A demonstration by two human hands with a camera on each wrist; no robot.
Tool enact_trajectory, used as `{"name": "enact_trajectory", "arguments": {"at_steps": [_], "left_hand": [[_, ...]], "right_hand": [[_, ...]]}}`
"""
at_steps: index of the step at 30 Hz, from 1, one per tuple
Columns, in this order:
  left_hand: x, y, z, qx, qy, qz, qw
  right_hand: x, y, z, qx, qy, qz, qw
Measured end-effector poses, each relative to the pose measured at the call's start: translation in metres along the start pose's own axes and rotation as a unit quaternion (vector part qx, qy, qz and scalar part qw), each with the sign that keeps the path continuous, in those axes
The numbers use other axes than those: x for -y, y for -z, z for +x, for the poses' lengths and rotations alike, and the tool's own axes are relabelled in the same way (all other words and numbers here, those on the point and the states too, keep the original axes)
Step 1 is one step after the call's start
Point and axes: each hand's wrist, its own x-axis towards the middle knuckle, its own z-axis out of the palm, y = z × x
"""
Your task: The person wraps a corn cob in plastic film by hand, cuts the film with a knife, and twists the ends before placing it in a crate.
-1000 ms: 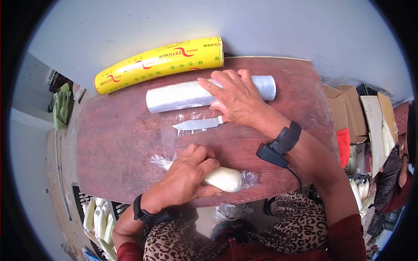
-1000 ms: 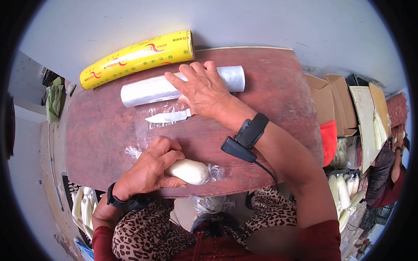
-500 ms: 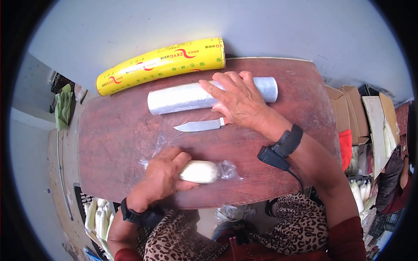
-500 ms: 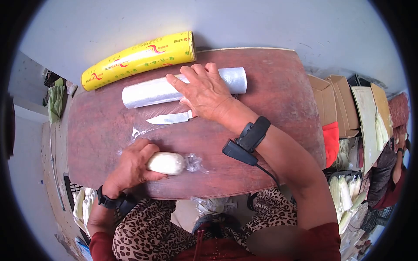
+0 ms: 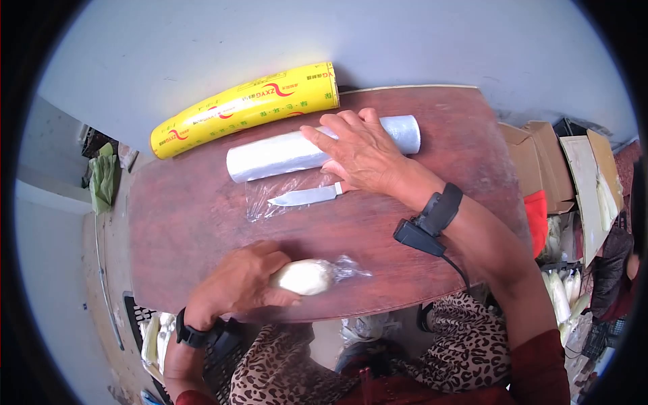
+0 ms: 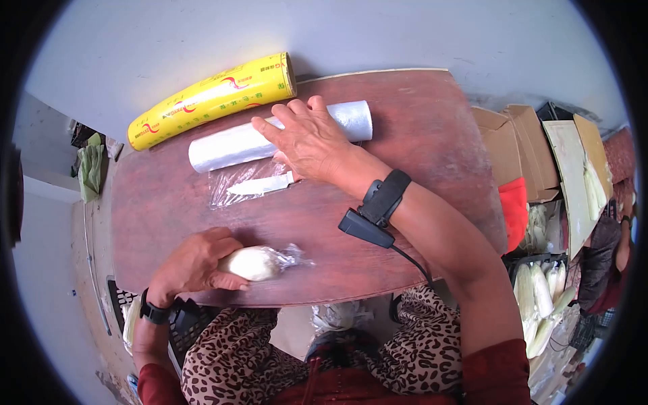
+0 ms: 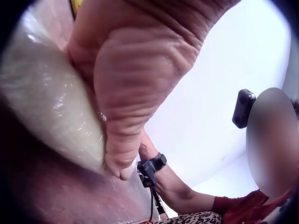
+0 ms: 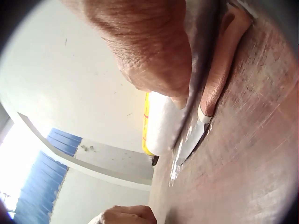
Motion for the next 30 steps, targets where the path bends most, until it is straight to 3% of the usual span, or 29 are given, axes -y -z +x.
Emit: {"name": "enact_trajectory", "arguments": {"at_steps": [2,4,7,11,15,18,24,27,30], "left_hand": [[-0.003,-0.003,0.032,0.005,-0.055,-0.006,0.998],[-0.003,-0.006,0.057,0.008,-0.065,-0.01,0.998],[-0.005,-0.01,0.072,0.003,-0.067,-0.027,0.997],[-0.008,-0.012,0.07,-0.008,-0.041,-0.015,0.999],[-0.013,-0.018,0.07,-0.066,-0.033,-0.037,0.997],[-0.019,-0.012,0.065,-0.039,0.035,-0.055,0.997],[-0.017,-0.014,0.063,-0.079,0.008,-0.043,0.996],[-0.011,-0.015,0.065,-0.081,-0.006,-0.06,0.995],[-0.009,-0.021,0.066,-0.147,-0.018,-0.061,0.987]], "right_hand": [[-0.003,0.002,-0.001,-0.029,0.025,0.025,0.999],[-0.005,0.009,-0.006,-0.087,0.051,0.082,0.992],[-0.006,0.032,-0.025,-0.13,0.025,0.167,0.977],[0.007,0.068,-0.07,-0.007,0.006,0.447,0.894],[0.026,0.06,-0.105,0.03,0.002,0.324,0.946],[0.024,0.041,-0.118,0.114,-0.029,0.323,0.939],[-0.011,0.052,-0.139,0.095,-0.067,0.291,0.95],[-0.033,0.056,-0.156,0.102,-0.145,0.246,0.953],[-0.035,0.069,-0.158,0.028,-0.217,0.206,0.954]]}}
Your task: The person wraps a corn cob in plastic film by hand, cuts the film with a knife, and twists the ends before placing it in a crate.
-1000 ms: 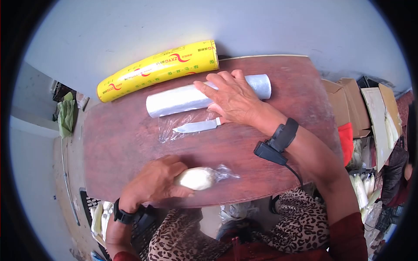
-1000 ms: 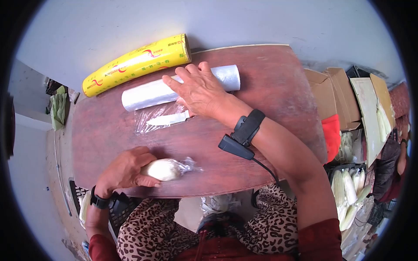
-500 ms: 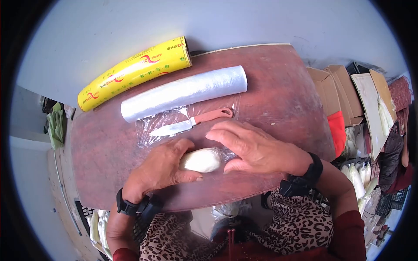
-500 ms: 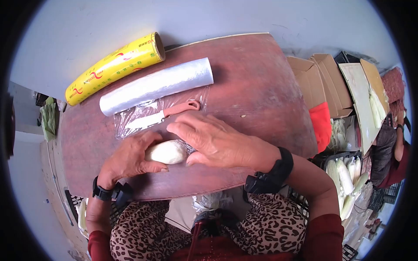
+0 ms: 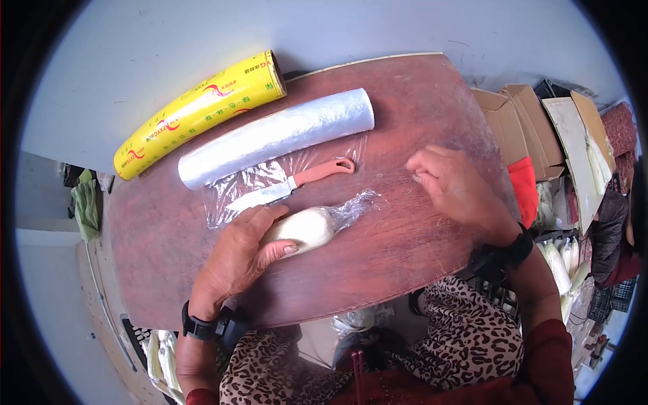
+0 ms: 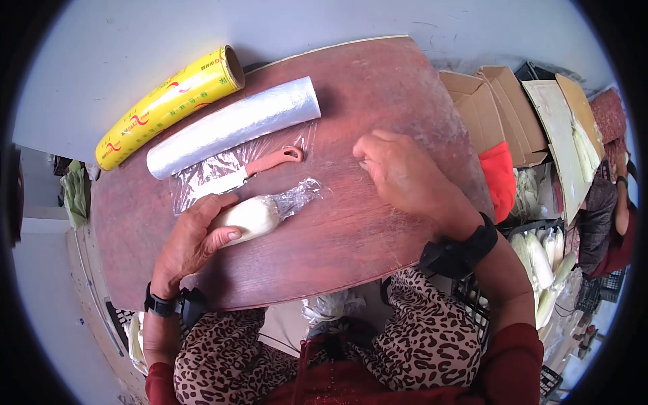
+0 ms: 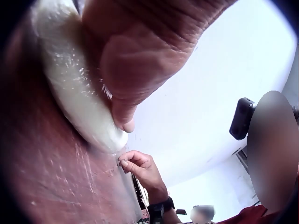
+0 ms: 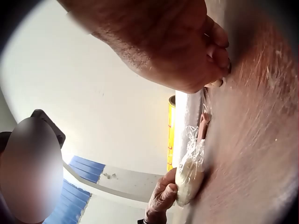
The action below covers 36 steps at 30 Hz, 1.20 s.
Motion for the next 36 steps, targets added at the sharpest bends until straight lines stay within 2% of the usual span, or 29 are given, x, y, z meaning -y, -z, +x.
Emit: {"name": "enact_trajectory", "arguments": {"at_steps": [3,5,7,9,11,14,17,20,22,26,29,32,36], "left_hand": [[0.0,-0.002,-0.002,-0.001,0.02,0.028,0.999],[-0.003,-0.001,-0.002,0.002,0.029,0.022,0.999],[-0.005,-0.001,-0.003,-0.003,0.035,0.007,0.999],[-0.005,-0.002,-0.003,-0.013,0.036,-0.017,0.999],[0.0,-0.003,-0.004,-0.017,0.013,-0.007,1.0],[0.004,-0.005,-0.006,-0.019,-0.008,0.01,1.0],[0.006,-0.005,-0.006,-0.019,-0.014,0.016,1.0],[0.008,-0.004,-0.007,-0.02,-0.007,0.016,1.0],[0.008,-0.004,-0.007,-0.024,-0.007,0.013,1.0],[0.01,-0.006,-0.004,-0.022,-0.01,0.002,1.0],[0.008,-0.004,0.0,-0.011,-0.002,0.001,1.0],[0.006,-0.002,0.0,0.0,0.014,0.005,1.0],[0.008,-0.004,-0.001,-0.012,0.009,-0.004,1.0]], "right_hand": [[0.039,0.002,0.004,-0.027,0.06,0.075,0.995],[0.058,-0.012,0.01,-0.013,0.16,0.088,0.983],[0.073,-0.027,0.018,-0.029,0.215,0.043,0.975],[0.074,-0.04,0.018,-0.003,0.215,0.015,0.977],[0.067,-0.056,0.017,0.064,0.159,0.005,0.985],[0.054,-0.061,0.019,0.08,0.12,0.125,0.982],[0.043,-0.054,0.015,0.068,0.116,0.116,0.984],[0.016,-0.039,0.006,0.052,0.1,0.04,0.993],[0.003,-0.016,-0.001,0.011,0.057,0.03,0.998],[0.036,0.012,-0.011,-0.052,-0.029,0.039,0.997],[0.055,-0.011,-0.002,-0.075,0.208,0.025,0.975],[0.07,-0.039,0.007,-0.022,0.248,-0.006,0.969],[0.064,-0.062,0.02,0.0,0.218,0.009,0.976]]}}
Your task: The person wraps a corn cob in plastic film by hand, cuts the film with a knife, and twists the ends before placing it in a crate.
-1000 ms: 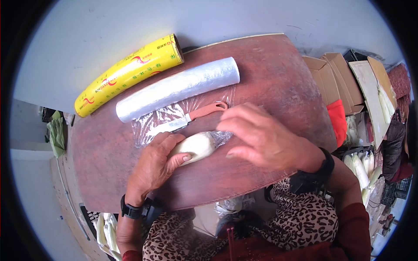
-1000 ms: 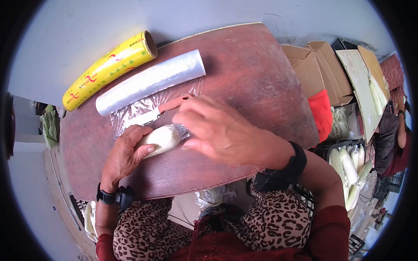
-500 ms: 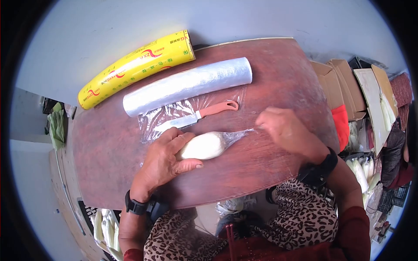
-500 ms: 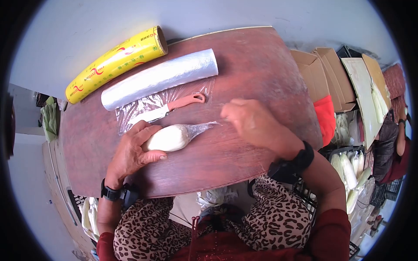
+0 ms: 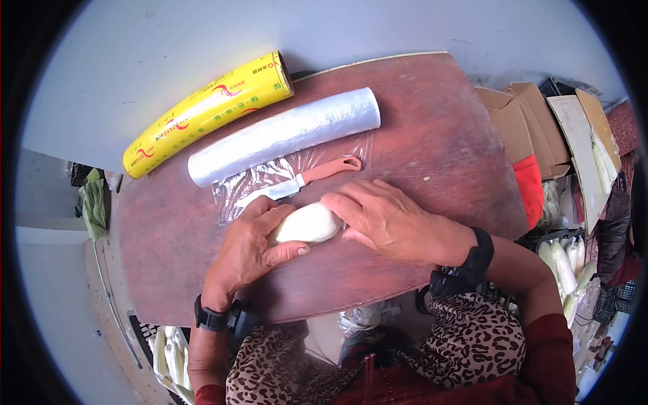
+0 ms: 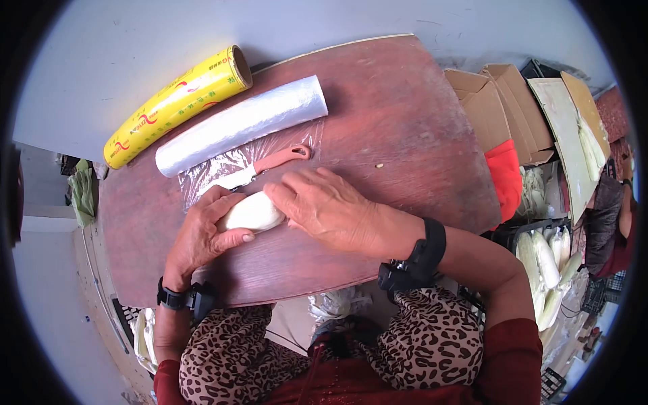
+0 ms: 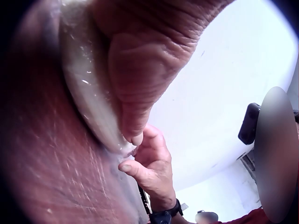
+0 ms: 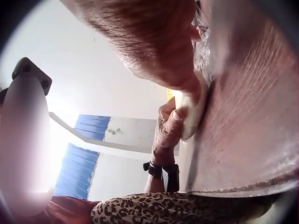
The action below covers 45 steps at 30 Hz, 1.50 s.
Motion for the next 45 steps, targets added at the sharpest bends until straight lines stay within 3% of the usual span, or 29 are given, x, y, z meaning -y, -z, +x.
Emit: {"name": "enact_trajectory", "arguments": {"at_steps": [5,9,12,16,20,23,26,29,32,35,36,39,40,43,45], "left_hand": [[0.0,0.001,-0.007,-0.04,-0.029,0.117,0.992],[0.012,0.006,-0.03,-0.047,-0.006,0.149,0.988],[0.01,0.002,-0.042,-0.06,0.035,0.131,0.989],[0.006,0.007,-0.043,-0.037,0.024,0.07,0.997],[-0.032,0.033,-0.049,-0.02,-0.001,-0.075,0.997],[-0.068,0.055,-0.063,-0.023,-0.019,-0.161,0.986],[-0.112,0.076,-0.087,-0.019,-0.007,-0.279,0.96],[-0.146,0.091,-0.115,-0.025,-0.054,-0.315,0.947],[-0.167,0.1,-0.147,-0.044,-0.081,-0.298,0.95],[-0.174,0.11,-0.178,-0.041,-0.062,-0.34,0.938],[-0.179,0.11,-0.185,-0.051,-0.061,-0.353,0.932],[-0.19,0.108,-0.2,-0.053,-0.065,-0.402,0.912],[-0.192,0.107,-0.202,-0.035,-0.071,-0.42,0.904],[-0.188,0.095,-0.203,0.0,-0.092,-0.466,0.88],[-0.19,0.088,-0.204,0.013,-0.094,-0.487,0.868]], "right_hand": [[-0.016,-0.01,-0.004,0.011,-0.054,0.113,0.992],[-0.013,-0.001,-0.003,0.041,-0.062,0.087,0.993],[-0.011,-0.001,-0.001,0.041,-0.065,0.07,0.995],[-0.003,0.014,0.001,0.013,-0.064,0.08,0.995],[0.038,0.08,0.008,0.001,-0.076,0.105,0.992],[0.095,0.133,0.011,-0.035,-0.152,0.18,0.971],[0.134,0.169,-0.001,-0.081,-0.114,0.222,0.965],[0.172,0.189,-0.012,-0.163,-0.016,0.249,0.955],[0.197,0.212,-0.031,-0.21,-0.01,0.216,0.953],[0.21,0.229,-0.049,-0.324,-0.034,0.215,0.921],[0.218,0.23,-0.057,-0.323,-0.012,0.218,0.921],[0.252,0.222,-0.062,-0.291,0.166,0.159,0.929],[0.262,0.225,-0.065,-0.229,0.191,0.119,0.947],[0.285,0.209,-0.049,-0.241,0.136,0.379,0.883],[0.289,0.206,-0.046,-0.159,0.071,0.471,0.865]]}}
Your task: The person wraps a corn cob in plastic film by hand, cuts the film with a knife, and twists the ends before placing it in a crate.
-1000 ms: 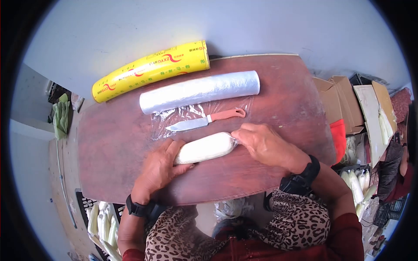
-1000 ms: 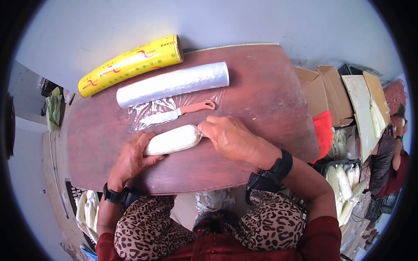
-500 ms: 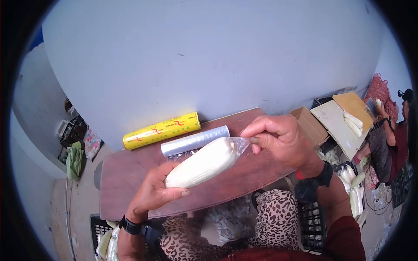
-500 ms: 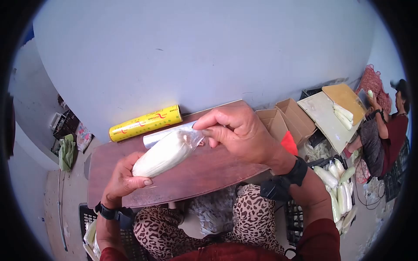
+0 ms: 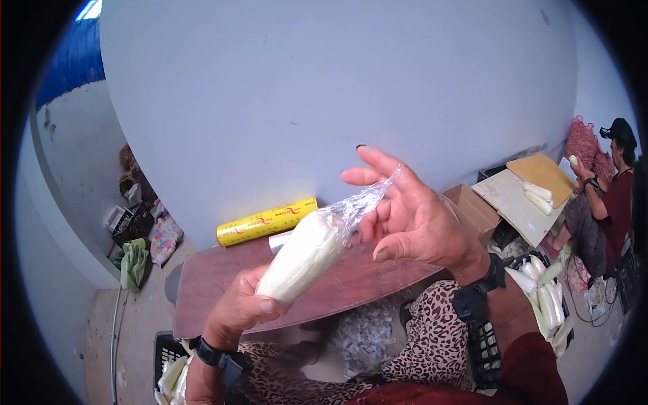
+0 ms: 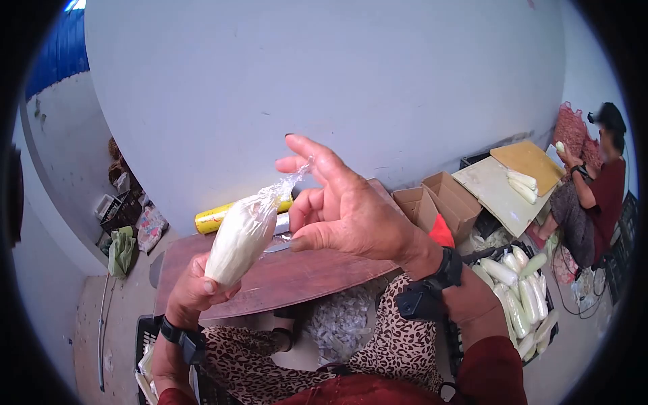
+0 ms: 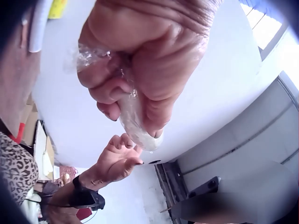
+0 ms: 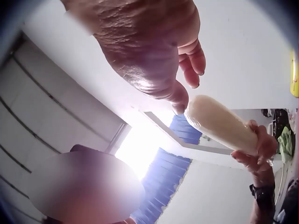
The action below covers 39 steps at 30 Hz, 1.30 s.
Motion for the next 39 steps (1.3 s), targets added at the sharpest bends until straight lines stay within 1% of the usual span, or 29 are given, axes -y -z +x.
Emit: {"name": "enact_trajectory", "arguments": {"at_steps": [2,3,5,8,9,12,15,17,20,21,24,26,29,32,35,38,39], "left_hand": [[0.001,-0.007,-0.001,0.002,0.012,-0.014,1.0],[0.004,-0.006,-0.002,0.01,0.012,-0.026,1.0],[0.014,0.0,-0.002,0.025,0.012,-0.05,0.998],[0.023,0.006,0.0,0.004,0.023,-0.04,0.999],[0.023,0.007,0.001,0.002,0.024,-0.019,1.0],[0.022,0.009,0.005,-0.008,0.019,0.045,0.999],[0.028,0.011,0.01,-0.036,-0.009,0.101,0.994],[0.034,0.011,0.016,-0.06,-0.026,0.12,0.991],[0.034,0.003,0.024,-0.088,0.019,0.139,0.986],[0.038,0.001,0.027,-0.084,0.023,0.13,0.988],[0.047,0.004,0.037,-0.074,0.035,0.092,0.992],[0.052,0.006,0.041,-0.059,0.059,0.056,0.995],[0.053,0.003,0.045,-0.024,0.12,0.03,0.992],[0.057,-0.001,0.049,0.02,0.115,0.003,0.993],[0.062,0.001,0.051,0.067,0.109,-0.121,0.984],[0.066,0.002,0.053,0.066,0.145,-0.2,0.967],[0.067,0.004,0.054,0.077,0.157,-0.173,0.969]], "right_hand": [[-0.004,-0.006,0.001,0.03,-0.069,0.059,0.995],[-0.011,-0.008,0.002,0.034,-0.039,0.043,0.998],[-0.017,-0.008,0.008,0.029,-0.009,-0.009,1.0],[-0.027,-0.009,0.015,0.027,0.029,-0.055,0.998],[-0.031,-0.01,0.017,0.027,0.041,-0.065,0.997],[-0.052,-0.004,0.019,-0.008,0.052,-0.065,0.996],[-0.077,0.004,0.019,-0.07,0.009,0.021,0.997],[-0.089,0.01,0.017,-0.1,-0.016,0.044,0.994],[-0.108,0.02,0.018,-0.139,-0.05,0.075,0.986],[-0.112,0.023,0.016,-0.152,-0.06,0.082,0.983],[-0.111,0.026,0.015,-0.158,-0.073,0.049,0.983],[-0.112,0.024,0.015,-0.146,-0.06,0.041,0.987],[-0.113,0.021,0.011,-0.14,-0.058,0.038,0.988],[-0.109,0.019,0.009,-0.145,-0.059,0.04,0.987],[-0.107,0.022,0.006,-0.136,-0.05,0.032,0.989],[-0.108,0.026,0.005,-0.127,-0.046,0.028,0.99],[-0.108,0.027,0.004,-0.127,-0.048,0.029,0.99]]}}
